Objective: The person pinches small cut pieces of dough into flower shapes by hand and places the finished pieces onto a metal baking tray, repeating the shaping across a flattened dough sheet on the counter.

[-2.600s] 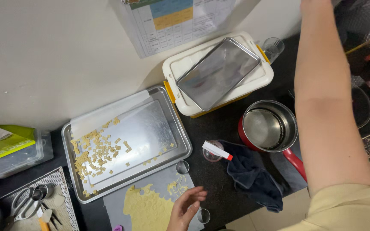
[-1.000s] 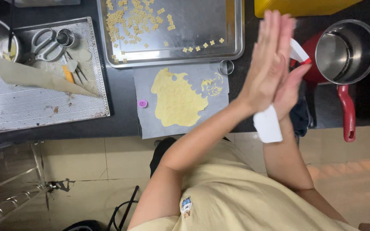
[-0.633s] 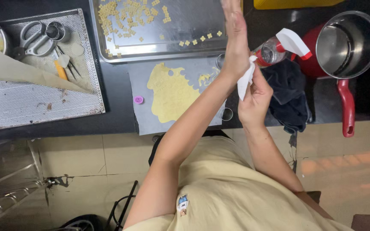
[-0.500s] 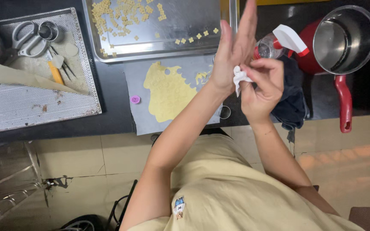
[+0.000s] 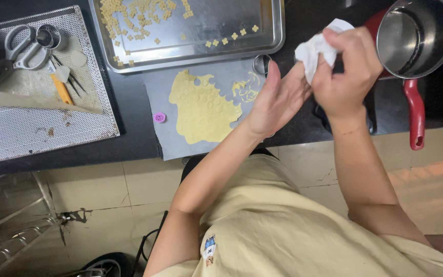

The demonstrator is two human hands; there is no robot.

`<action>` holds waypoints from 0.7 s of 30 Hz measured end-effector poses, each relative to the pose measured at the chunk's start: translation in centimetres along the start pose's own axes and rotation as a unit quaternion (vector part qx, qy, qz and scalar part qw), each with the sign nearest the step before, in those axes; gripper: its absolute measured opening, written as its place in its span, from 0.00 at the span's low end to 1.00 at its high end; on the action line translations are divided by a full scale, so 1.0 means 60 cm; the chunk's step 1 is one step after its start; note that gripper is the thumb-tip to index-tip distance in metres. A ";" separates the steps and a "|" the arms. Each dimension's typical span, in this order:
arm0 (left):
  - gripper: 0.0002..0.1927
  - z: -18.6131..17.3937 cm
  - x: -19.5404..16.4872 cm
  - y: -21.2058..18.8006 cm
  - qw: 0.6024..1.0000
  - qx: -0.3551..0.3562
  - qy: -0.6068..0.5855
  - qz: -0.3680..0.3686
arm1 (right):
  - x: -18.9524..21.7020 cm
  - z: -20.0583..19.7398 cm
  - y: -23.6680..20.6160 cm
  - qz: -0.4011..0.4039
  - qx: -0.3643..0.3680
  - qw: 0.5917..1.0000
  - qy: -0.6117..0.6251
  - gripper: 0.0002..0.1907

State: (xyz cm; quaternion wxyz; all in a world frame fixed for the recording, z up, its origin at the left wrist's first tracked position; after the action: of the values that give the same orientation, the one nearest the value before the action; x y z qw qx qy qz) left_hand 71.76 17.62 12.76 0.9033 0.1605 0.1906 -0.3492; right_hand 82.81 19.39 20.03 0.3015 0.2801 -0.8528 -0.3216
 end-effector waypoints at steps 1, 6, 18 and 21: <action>0.49 0.001 0.002 -0.007 1.000 0.015 -0.001 -0.025 | -0.019 -0.006 0.004 0.024 0.007 1.000 -0.005 0.14; 0.35 0.008 -0.047 -0.039 0.888 0.020 0.459 -0.020 | -0.006 -0.042 0.022 0.019 0.037 0.995 0.090 0.19; 0.12 0.169 -0.071 -0.086 0.635 0.029 0.744 -0.205 | 0.131 -0.079 0.005 -0.420 0.212 0.882 -0.025 0.22; 0.23 0.211 -0.100 -0.094 0.481 0.008 0.876 0.028 | 0.142 -0.082 0.001 -0.437 0.273 0.857 -0.013 0.20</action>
State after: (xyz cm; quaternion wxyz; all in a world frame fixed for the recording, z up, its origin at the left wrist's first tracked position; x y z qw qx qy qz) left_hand 66.70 11.70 25.67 0.2759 0.3962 0.8757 -0.0033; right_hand 80.57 11.83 25.89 0.0297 0.6909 -0.7000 -0.1783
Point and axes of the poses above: each hand's wrist, its own y-axis towards the middle knuckle, its own z-axis out of the palm, x = y × z, the point moved 5 cm from there along y, towards the middle knuckle, and after that the axes turned 10 degrees about -z, right-handed, at the moved point
